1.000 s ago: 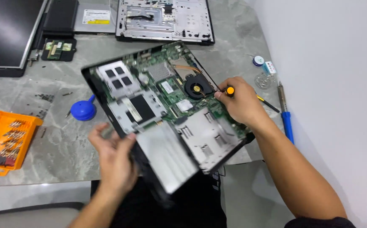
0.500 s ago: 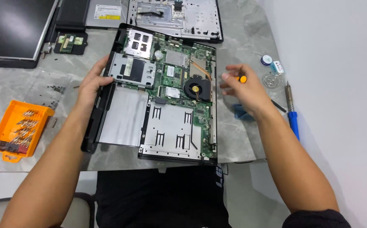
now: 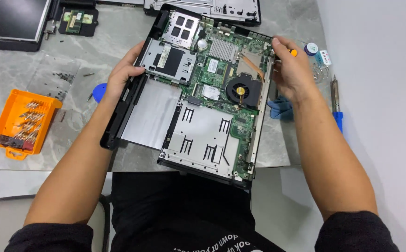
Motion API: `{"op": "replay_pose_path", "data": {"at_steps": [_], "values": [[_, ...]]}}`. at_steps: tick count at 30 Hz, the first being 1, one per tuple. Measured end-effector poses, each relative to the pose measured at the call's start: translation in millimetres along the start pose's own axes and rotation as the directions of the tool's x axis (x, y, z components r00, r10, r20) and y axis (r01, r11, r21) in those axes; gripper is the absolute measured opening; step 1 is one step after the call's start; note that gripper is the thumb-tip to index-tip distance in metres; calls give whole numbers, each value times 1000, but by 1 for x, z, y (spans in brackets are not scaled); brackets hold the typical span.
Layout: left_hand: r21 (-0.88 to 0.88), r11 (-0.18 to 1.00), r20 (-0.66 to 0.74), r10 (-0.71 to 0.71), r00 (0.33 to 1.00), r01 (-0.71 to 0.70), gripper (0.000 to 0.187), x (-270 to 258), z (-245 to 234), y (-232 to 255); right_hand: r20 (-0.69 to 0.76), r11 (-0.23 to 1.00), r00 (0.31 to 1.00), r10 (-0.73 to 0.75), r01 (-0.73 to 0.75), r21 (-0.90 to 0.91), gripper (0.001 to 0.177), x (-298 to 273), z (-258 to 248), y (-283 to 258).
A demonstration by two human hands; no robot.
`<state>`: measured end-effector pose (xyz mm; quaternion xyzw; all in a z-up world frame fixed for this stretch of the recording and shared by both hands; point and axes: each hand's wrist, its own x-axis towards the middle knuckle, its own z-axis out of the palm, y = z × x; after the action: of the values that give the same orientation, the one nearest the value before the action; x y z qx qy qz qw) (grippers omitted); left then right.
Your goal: The person uses a screwdriver to remove screws from the cooling fan and heatsink assembly of a disassembled laptop. They then use their hands to detach the fan and lift the heatsink away from the motherboard, placing the components on the workbench.
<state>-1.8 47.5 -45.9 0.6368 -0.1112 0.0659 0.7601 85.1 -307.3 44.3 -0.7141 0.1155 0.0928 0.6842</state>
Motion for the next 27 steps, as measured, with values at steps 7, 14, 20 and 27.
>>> {"op": "replay_pose_path", "data": {"at_steps": [7,14,20,27], "values": [[31,999,45,-20,999,19,66,9,7,-3,-121,930,991,-59,98,353,25,13,2,17],[-275,947,67,-154,986,166,52,6,19,-3,-375,945,925,-64,177,275,25,7,4,27],[-847,526,-196,-453,870,82,70,-45,82,41,-489,878,863,-130,329,348,24,39,-23,68],[-854,511,-343,-411,845,-99,75,-109,111,7,-603,821,788,-121,421,386,23,35,-15,76]]}}
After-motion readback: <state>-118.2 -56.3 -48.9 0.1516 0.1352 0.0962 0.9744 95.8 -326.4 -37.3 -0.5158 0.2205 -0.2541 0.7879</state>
